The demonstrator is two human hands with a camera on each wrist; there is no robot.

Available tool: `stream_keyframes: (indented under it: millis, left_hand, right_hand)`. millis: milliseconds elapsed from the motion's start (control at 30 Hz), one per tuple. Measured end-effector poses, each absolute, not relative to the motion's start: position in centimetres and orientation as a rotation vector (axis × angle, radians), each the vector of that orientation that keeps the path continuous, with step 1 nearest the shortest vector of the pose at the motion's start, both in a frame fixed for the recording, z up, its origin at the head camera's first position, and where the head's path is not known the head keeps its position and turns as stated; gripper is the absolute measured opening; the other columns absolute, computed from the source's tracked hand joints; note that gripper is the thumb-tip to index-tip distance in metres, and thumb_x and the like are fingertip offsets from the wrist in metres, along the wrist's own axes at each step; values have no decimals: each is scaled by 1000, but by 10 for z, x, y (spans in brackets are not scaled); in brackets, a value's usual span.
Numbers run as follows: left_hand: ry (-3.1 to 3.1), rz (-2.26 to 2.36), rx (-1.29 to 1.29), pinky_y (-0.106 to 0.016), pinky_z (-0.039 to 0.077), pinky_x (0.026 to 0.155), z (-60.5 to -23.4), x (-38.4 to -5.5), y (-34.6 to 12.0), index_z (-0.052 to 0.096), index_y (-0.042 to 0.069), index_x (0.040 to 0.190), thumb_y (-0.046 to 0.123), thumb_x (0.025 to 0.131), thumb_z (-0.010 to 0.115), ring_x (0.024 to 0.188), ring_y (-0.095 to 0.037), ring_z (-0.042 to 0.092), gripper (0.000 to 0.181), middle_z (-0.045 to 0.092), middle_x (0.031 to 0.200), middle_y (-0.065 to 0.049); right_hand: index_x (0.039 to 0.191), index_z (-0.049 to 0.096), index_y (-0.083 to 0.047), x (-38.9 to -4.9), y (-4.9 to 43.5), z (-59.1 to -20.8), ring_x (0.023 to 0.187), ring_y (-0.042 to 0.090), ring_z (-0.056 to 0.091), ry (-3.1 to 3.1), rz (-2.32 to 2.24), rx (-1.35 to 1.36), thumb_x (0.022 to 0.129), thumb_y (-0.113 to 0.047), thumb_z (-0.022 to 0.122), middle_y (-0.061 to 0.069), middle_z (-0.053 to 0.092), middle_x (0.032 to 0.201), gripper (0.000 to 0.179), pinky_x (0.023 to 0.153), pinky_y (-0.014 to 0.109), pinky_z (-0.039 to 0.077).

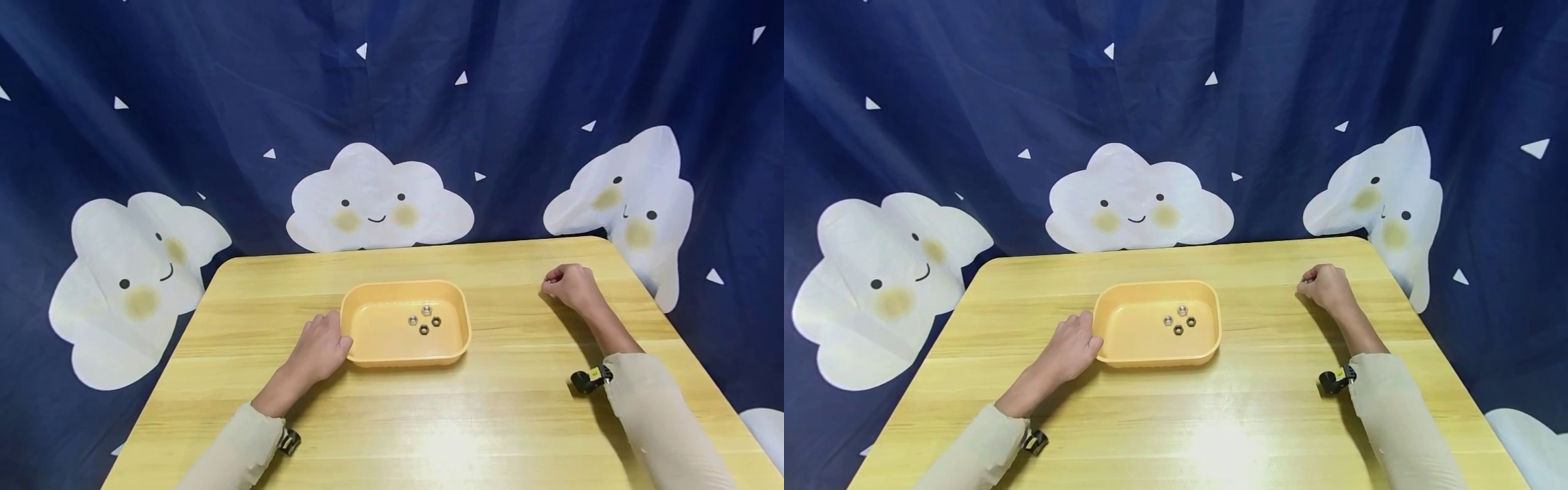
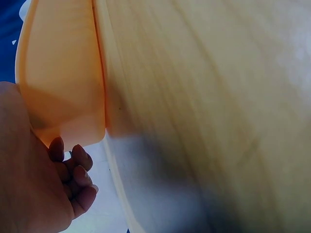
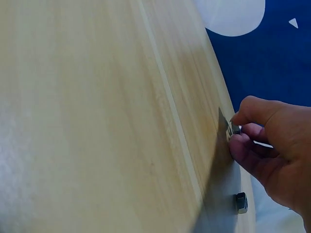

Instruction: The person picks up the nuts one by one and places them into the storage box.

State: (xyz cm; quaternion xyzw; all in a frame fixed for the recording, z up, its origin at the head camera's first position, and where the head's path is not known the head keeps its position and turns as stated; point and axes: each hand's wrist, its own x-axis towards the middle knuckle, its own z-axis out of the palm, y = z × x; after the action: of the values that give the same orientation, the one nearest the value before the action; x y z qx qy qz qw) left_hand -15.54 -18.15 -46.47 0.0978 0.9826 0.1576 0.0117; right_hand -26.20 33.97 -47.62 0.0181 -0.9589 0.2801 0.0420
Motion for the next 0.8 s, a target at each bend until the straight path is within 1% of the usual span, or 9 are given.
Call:
stream_keyframes:
  millis: [167, 300, 500, 633, 800]
  left_hand:
    - [3063, 481, 307, -36, 34, 74, -465, -156, -181, 51, 6, 91, 22, 92, 53, 77, -23, 44, 16, 48, 80, -5]
    - [3066, 476, 318, -36, 34, 74, -466, -156, -182, 50, 6, 90, 21, 92, 52, 76, -23, 43, 15, 48, 80, -5]
    - [3064, 468, 314, -36, 35, 75, -466, -156, -182, 50, 6, 90, 22, 93, 52, 77, -23, 44, 16, 48, 80, -5]
    - [3065, 473, 314, -36, 35, 75, -467, -157, -182, 50, 6, 91, 22, 93, 52, 77, -23, 43, 16, 48, 80, -5]
    - [3067, 480, 321, -35, 34, 74, -467, -157, -182, 49, 7, 90, 22, 93, 51, 76, -23, 43, 16, 47, 79, -5]
  right_hand:
    - [97, 76, 4, -261, 337, -474, 69, 13, 63, -2907, 853, 92, 83, -15, 70, 17, 77, 87, 24, 63, 24, 48]
    - [96, 76, 3, -261, 333, -472, 67, 12, 62, -2890, 843, 128, 84, -15, 71, 16, 77, 85, 23, 62, 23, 46]
    - [97, 77, 0, -260, 323, -466, 71, 13, 63, -2877, 856, 169, 86, -18, 71, 14, 77, 87, 22, 64, 22, 47]
    - [99, 77, 0, -257, 316, -460, 75, 13, 65, -2855, 919, 211, 87, -17, 71, 15, 78, 90, 22, 64, 19, 47]
    - [100, 77, 0, -255, 307, -457, 75, 4, 64, -2810, 978, 270, 86, -15, 73, 16, 78, 91, 21, 65, 13, 46]
